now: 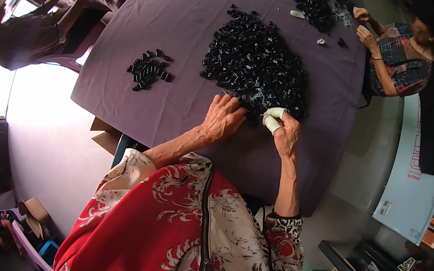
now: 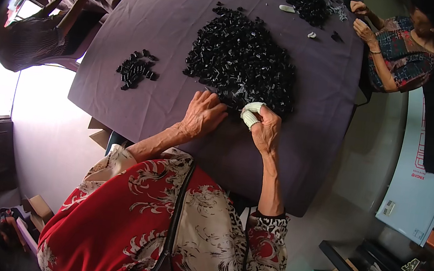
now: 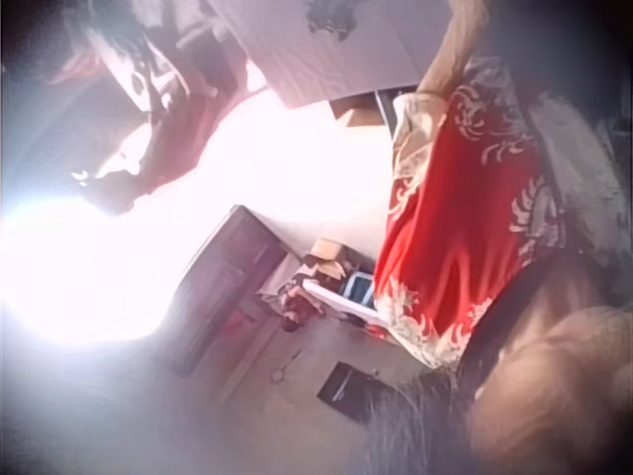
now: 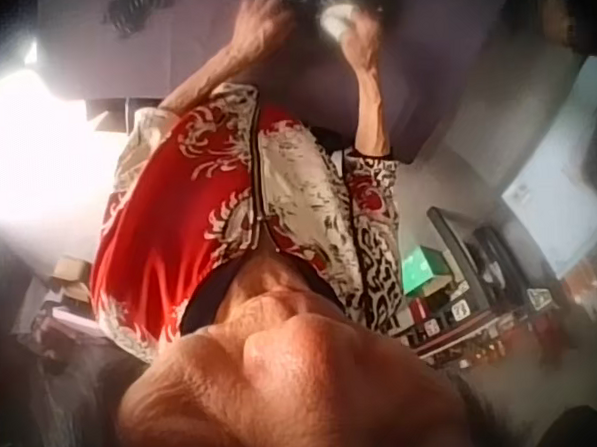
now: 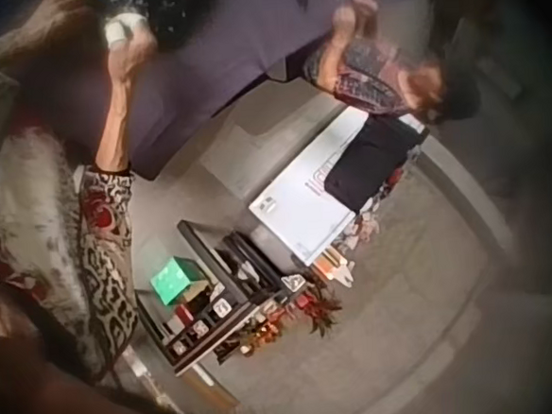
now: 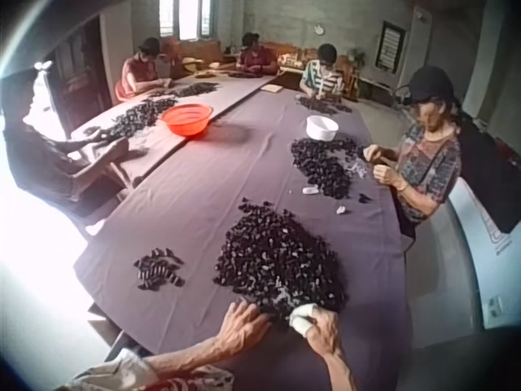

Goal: The person picks up plastic pieces from a pile on the table, joins the pieces together by hand to assemble them, and places the assembled components onto the table.

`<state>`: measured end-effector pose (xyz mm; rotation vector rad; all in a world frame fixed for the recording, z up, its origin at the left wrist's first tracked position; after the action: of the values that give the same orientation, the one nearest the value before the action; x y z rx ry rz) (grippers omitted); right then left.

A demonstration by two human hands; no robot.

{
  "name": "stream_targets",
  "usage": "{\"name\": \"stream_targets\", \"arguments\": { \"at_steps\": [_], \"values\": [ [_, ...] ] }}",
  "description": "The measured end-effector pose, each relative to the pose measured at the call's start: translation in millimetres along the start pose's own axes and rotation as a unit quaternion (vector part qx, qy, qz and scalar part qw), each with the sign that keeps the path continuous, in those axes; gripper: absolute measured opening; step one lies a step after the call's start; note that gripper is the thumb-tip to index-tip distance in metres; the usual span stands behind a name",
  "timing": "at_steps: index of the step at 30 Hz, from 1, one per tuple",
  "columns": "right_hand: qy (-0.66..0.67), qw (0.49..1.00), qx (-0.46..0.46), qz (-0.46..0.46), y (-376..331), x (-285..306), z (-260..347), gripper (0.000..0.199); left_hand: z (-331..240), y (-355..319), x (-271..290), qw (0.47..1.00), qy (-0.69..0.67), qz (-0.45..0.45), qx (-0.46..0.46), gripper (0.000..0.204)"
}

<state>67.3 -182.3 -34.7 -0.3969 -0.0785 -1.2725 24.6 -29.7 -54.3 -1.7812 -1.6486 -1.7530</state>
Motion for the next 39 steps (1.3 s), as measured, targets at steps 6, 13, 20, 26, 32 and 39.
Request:
{"name": "stream_targets", "arguments": {
  "at_steps": [6,13,20,26,32,39],
  "values": [
    [-0.024,0.999,0.015,0.019,-1.3,-4.1,2.0,0.013,-1.3,6.0,-2.1,1.0,0.005,0.015,0.018,0.018],
    [-0.011,1.0,-0.008,0.019,-0.6,-5.8,-8.6,0.013,-8.5,11.5,-3.9,1.0,-0.005,-0.002,0.009,0.012],
    [0.004,1.0,0.006,0.022,-1.3,-7.9,-10.3,0.014,-3.5,4.0,-11.8,1.0,0.012,0.021,-0.019,0.008],
    [0.006,1.0,-0.011,0.022,2.0,-8.9,-7.9,0.014,10.6,4.5,5.8,0.997,-0.074,-0.033,0.011,0.009],
    [0.013,0.999,0.031,0.031,8.4,-14.3,20.6,0.016,45.8,-1.7,2.8,0.695,-0.593,-0.125,0.386,0.015],
    [0.058,0.996,0.069,0.013,8.2,-27.0,50.1,0.015,34.0,6.9,7.8,0.59,-0.697,-0.136,0.383,0.008]
  ]
}}
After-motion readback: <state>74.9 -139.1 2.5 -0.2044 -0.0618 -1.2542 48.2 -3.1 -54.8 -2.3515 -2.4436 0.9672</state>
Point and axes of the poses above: each hand's wrist, its own y-axis towards the middle knuckle, its own x-axis out of the back of the hand, z = x × y, the point moved 6 cm from there along y, towards the middle knuckle, and after that the axes turned 14 degrees about -x, right-handed, at the moved point
